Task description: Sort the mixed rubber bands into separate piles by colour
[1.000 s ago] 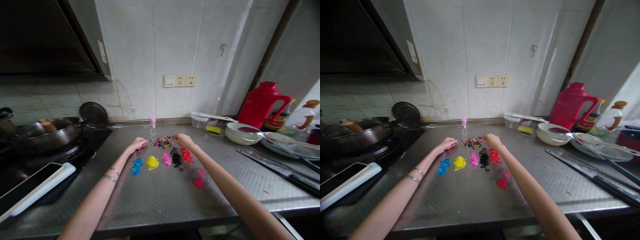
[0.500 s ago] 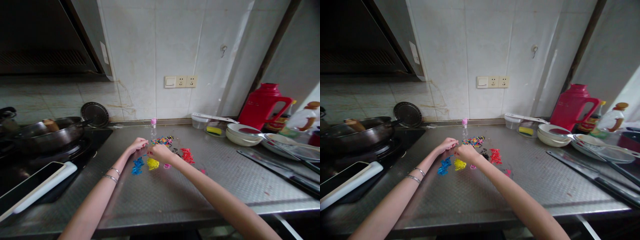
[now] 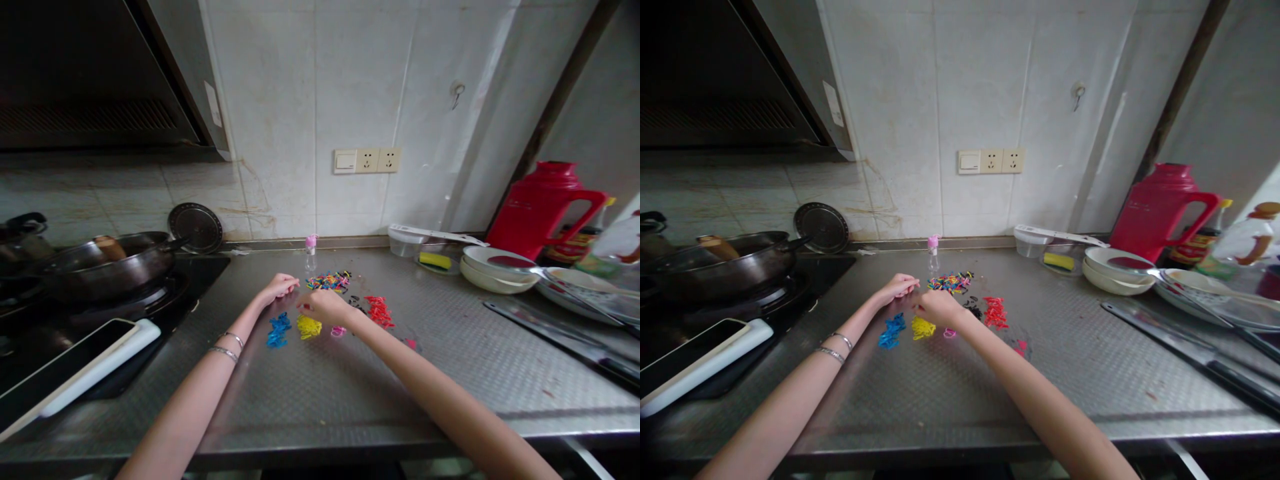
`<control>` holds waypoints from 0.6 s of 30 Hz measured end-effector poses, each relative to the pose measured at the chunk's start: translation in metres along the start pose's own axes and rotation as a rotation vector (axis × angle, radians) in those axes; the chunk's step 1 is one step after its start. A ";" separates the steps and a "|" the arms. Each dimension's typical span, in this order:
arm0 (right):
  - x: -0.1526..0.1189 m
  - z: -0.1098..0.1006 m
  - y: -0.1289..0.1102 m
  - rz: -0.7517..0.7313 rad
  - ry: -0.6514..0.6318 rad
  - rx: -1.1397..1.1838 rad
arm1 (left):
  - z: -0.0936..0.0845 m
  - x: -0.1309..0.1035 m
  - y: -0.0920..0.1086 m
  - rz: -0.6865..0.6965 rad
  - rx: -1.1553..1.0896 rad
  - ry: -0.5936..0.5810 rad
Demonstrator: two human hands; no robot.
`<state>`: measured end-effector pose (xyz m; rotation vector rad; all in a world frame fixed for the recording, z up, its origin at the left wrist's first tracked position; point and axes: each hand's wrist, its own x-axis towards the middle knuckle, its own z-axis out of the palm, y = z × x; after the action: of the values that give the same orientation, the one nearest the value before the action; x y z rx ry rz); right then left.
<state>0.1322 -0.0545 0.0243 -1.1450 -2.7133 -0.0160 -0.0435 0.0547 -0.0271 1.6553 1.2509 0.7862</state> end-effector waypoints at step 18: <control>-0.061 0.006 0.106 0.531 0.199 0.055 | 0.010 0.008 -0.007 0.016 0.134 0.152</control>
<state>0.2482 -0.0227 0.0003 -1.7043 -2.1544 0.0212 -0.0354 0.0603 -0.0375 1.7405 1.4247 0.8674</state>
